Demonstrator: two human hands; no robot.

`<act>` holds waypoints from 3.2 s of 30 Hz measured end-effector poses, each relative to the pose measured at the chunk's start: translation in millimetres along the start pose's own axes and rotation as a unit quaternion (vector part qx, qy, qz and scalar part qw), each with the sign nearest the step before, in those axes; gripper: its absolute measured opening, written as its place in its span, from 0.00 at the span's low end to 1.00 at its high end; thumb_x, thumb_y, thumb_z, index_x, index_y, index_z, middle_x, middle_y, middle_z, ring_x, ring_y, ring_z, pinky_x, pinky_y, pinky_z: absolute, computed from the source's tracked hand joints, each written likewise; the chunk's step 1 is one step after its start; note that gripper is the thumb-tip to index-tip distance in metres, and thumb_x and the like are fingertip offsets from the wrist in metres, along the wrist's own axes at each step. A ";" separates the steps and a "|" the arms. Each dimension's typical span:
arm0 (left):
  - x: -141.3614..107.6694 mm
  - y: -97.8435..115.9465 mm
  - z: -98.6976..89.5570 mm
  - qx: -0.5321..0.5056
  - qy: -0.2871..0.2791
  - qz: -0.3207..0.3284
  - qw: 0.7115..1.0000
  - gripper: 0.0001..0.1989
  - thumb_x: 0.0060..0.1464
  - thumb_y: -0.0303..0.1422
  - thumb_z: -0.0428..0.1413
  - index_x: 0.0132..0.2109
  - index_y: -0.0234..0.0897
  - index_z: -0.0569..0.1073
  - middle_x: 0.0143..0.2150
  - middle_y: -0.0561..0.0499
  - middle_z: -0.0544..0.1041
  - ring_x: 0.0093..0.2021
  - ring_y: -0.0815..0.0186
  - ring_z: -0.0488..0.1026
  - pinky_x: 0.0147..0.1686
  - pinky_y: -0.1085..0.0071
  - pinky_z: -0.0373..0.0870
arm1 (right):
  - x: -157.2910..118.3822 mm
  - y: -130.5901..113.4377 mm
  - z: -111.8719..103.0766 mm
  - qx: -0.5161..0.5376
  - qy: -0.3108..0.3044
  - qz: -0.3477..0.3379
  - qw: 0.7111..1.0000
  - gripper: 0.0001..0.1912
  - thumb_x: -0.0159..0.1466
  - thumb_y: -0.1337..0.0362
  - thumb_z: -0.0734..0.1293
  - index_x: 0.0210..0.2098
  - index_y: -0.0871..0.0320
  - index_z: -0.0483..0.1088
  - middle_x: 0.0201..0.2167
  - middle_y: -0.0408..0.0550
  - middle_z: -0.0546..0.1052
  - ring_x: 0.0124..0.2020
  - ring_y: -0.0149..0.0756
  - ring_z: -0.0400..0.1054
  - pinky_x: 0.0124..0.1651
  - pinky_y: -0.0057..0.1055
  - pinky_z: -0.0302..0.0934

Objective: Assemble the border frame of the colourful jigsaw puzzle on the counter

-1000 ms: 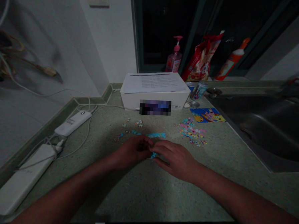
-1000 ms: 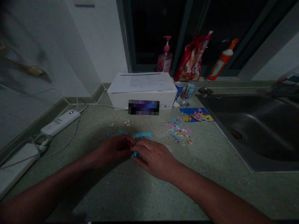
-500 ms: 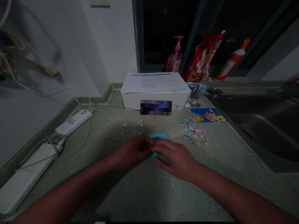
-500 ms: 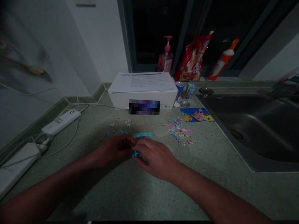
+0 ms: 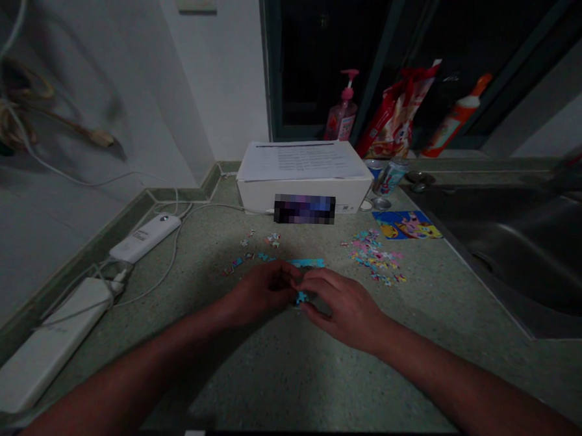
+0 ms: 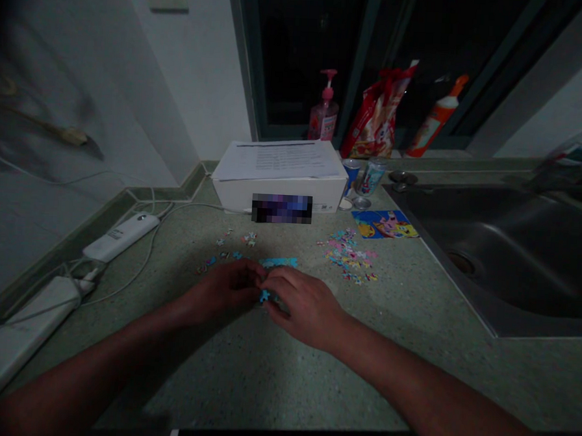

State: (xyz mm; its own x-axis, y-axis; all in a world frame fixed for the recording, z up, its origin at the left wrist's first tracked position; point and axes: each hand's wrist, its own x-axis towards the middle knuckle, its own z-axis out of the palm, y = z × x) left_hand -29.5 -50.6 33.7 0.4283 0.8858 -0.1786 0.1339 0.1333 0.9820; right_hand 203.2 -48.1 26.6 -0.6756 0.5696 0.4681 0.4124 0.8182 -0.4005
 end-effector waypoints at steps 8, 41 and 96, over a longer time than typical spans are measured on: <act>0.9 -1.0 -0.7 0.022 0.018 -0.016 0.999 0.18 0.56 0.30 0.65 0.53 0.39 0.72 0.48 0.44 0.80 0.46 0.59 0.78 0.49 0.58 0.77 | -0.8 1.7 -0.4 0.008 -0.004 0.012 1.000 0.08 0.73 0.63 0.66 0.51 0.54 0.71 0.49 0.53 0.81 0.49 0.43 0.78 0.48 0.42 0.76; -2.6 -5.1 -4.9 0.525 -0.010 0.209 0.825 0.13 0.68 0.39 0.60 0.55 0.40 0.76 0.61 0.43 0.78 0.63 0.50 0.73 0.67 0.48 0.64 | -1.7 72.8 -16.8 -0.076 -0.032 0.160 0.984 0.08 0.70 0.67 0.68 0.47 0.55 0.78 0.48 0.55 0.80 0.51 0.48 0.76 0.55 0.46 0.71; -11.8 33.3 -90.1 0.662 0.189 -0.111 0.716 0.16 0.68 0.34 0.49 0.42 0.38 0.82 0.43 0.41 0.83 0.42 0.52 0.80 0.39 0.61 0.72 | -0.1 63.3 -22.3 -0.095 -0.014 0.168 0.981 0.09 0.72 0.65 0.66 0.45 0.53 0.78 0.46 0.53 0.81 0.50 0.48 0.76 0.56 0.48 0.71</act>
State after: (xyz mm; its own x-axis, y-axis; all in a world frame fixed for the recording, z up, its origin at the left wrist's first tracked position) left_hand -110.6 -16.5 74.0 0.0263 0.9986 -0.0460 0.9991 -0.0278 -0.0329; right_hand 243.0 5.4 18.8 -0.4976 0.8096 0.3112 0.7199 0.5856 -0.3724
